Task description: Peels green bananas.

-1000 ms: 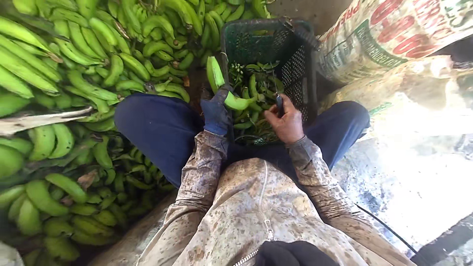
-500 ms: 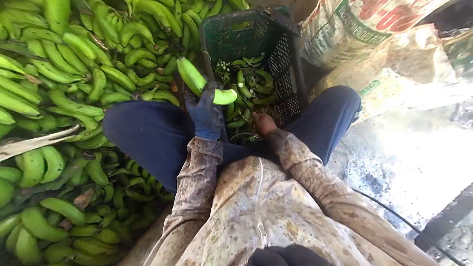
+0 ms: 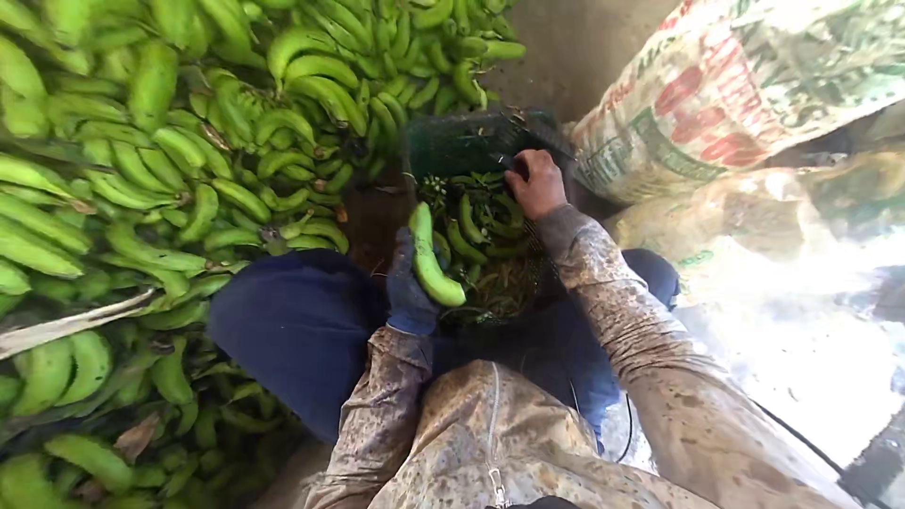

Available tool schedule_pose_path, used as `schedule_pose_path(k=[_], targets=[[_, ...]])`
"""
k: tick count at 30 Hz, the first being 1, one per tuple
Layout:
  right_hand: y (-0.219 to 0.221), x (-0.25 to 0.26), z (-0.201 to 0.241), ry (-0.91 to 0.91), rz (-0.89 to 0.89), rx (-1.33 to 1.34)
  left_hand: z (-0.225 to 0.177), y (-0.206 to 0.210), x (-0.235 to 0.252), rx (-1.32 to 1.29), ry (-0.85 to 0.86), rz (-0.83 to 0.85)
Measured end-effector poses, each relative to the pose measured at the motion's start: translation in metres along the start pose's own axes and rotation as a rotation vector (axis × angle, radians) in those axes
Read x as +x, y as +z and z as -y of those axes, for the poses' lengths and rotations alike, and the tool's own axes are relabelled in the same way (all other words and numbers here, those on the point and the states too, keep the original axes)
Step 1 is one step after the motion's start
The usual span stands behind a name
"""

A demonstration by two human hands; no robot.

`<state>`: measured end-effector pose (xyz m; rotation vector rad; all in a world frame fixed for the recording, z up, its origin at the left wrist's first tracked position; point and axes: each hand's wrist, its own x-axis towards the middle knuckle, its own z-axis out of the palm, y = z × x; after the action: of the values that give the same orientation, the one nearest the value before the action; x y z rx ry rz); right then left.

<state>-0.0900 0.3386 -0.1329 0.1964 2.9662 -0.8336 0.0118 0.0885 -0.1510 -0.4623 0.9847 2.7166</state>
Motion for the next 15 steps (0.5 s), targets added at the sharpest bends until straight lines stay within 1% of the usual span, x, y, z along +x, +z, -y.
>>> schedule_pose_path(k=[1, 2, 4, 6, 9, 12, 15], targets=[[0.011, 0.018, 0.008, -0.012, 0.037, 0.008, 0.001, 0.001, 0.001, -0.002, -0.007, -0.035], [0.022, 0.034, 0.020, 0.037, 0.095, 0.057, 0.003, 0.002, 0.003, -0.006, -0.009, -0.070], [0.044, 0.058, 0.045, 0.209, 0.181, 0.271, 0.003, 0.004, 0.007, -0.013, 0.007, -0.140], [0.067, 0.078, 0.067, 0.417, 0.223, 0.517, -0.002, 0.006, 0.010, -0.026, 0.036, -0.206], [0.100, 0.095, 0.095, 0.667, 0.270, 0.780, -0.008, 0.001, 0.008, 0.040, 0.108, -0.241], [0.117, 0.101, 0.107, 0.747, 0.294, 0.874, -0.010, 0.000, 0.006, 0.088, 0.111, -0.249], [0.122, 0.100, 0.111, 0.718, 0.328, 0.798, -0.012, -0.003, 0.006, 0.036, 0.079, -0.229]])
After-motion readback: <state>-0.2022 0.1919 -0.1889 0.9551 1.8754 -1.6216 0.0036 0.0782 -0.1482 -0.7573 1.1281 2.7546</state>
